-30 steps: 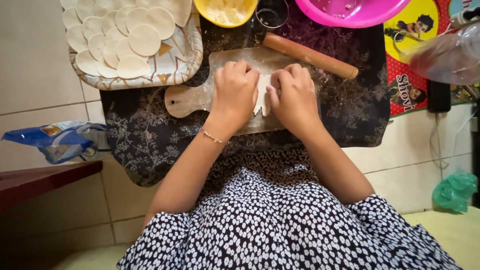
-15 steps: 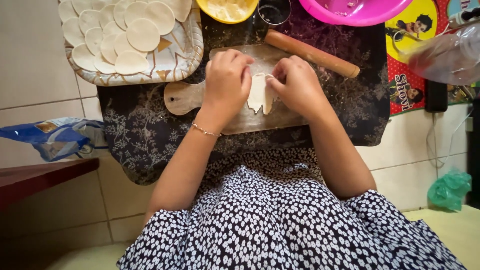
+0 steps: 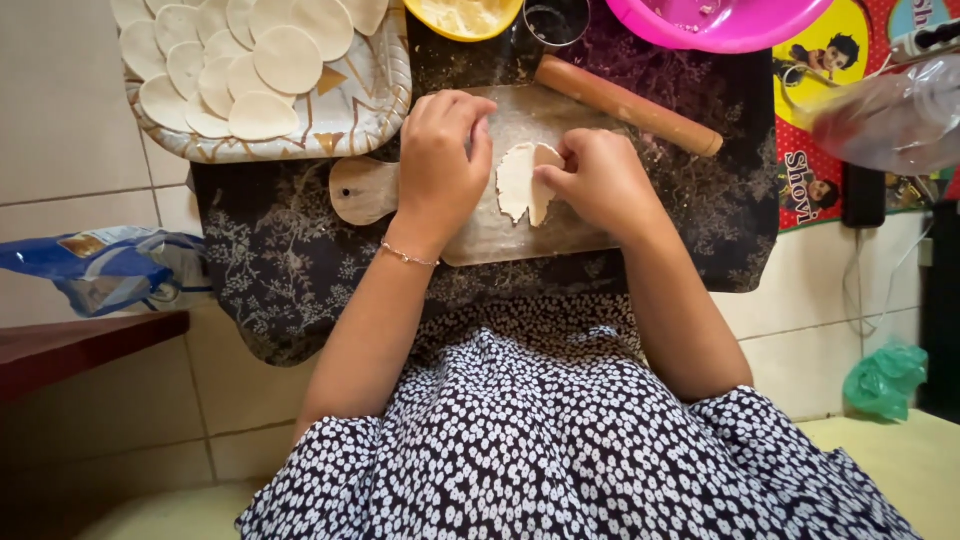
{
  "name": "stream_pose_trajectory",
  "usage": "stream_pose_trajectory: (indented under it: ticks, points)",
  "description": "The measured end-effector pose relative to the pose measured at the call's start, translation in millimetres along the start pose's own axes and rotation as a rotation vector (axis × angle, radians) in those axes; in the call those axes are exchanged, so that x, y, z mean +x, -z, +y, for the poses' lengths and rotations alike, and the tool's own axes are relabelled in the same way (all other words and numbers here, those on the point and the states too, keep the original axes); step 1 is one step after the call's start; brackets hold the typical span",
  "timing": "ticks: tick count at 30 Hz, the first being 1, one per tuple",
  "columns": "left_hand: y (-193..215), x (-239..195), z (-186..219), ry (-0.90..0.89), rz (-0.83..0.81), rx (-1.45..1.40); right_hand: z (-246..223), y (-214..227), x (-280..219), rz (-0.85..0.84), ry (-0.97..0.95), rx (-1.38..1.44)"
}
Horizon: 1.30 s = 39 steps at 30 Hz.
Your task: Rolling out dough with a rolling pin and cutting it into circular shapes using a metal cutter.
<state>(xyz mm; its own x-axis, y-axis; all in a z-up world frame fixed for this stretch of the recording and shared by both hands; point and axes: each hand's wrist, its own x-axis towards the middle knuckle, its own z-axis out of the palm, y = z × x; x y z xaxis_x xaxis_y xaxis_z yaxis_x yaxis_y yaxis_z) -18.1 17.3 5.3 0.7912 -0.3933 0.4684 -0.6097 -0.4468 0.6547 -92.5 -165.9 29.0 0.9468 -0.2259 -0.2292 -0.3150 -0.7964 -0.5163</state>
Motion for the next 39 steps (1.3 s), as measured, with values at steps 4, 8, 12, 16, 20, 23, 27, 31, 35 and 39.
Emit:
stream_pose_trajectory:
  ticks: [4,8,12,16,20,23,27,31,35,39]
  points:
    - [0.1,0.3,-0.3,-0.011,0.013,-0.003,0.2,-1.9,-0.1,-0.002,0.009,-0.024]
    - [1.8,-1.2,2.7,-0.011,0.011,0.015,-1.8,-0.6,-1.3,-0.025,0.001,-0.055]
    - [2.8,0.0,2.9,-0.008,0.004,0.004,-7.9,2.9,-1.5,-0.04,-0.055,0.064]
    - [0.3,-1.9,-2.6,0.017,-0.002,0.027,1.4,-0.6,-0.1,-0.052,-0.036,-0.012]
    - [-5.1,-5.7,-5.1,0.036,-0.015,0.1,1.8,-0.1,1.8,-0.074,-0.032,0.073]
    - [-19.7,-21.5,-13.5,0.05,-0.032,0.318,9.2,-3.1,6.1,-0.111,-0.066,0.083]
    - [-11.4,-38.0,32.1,0.109,-0.121,0.515,23.7,-8.4,8.6,-0.124,-0.097,0.081]
    - [-14.7,-50.5,48.8,0.07,-0.132,0.561,28.7,-3.2,3.4,-0.106,-0.113,0.116]
    - [-14.9,-44.7,46.6,0.169,-0.182,0.48,36.9,-1.7,-1.1,-0.072,-0.133,0.21]
    - [-11.7,-34.0,44.6,0.297,-0.237,0.368,36.9,-0.4,-2.4,-0.068,-0.141,0.299]
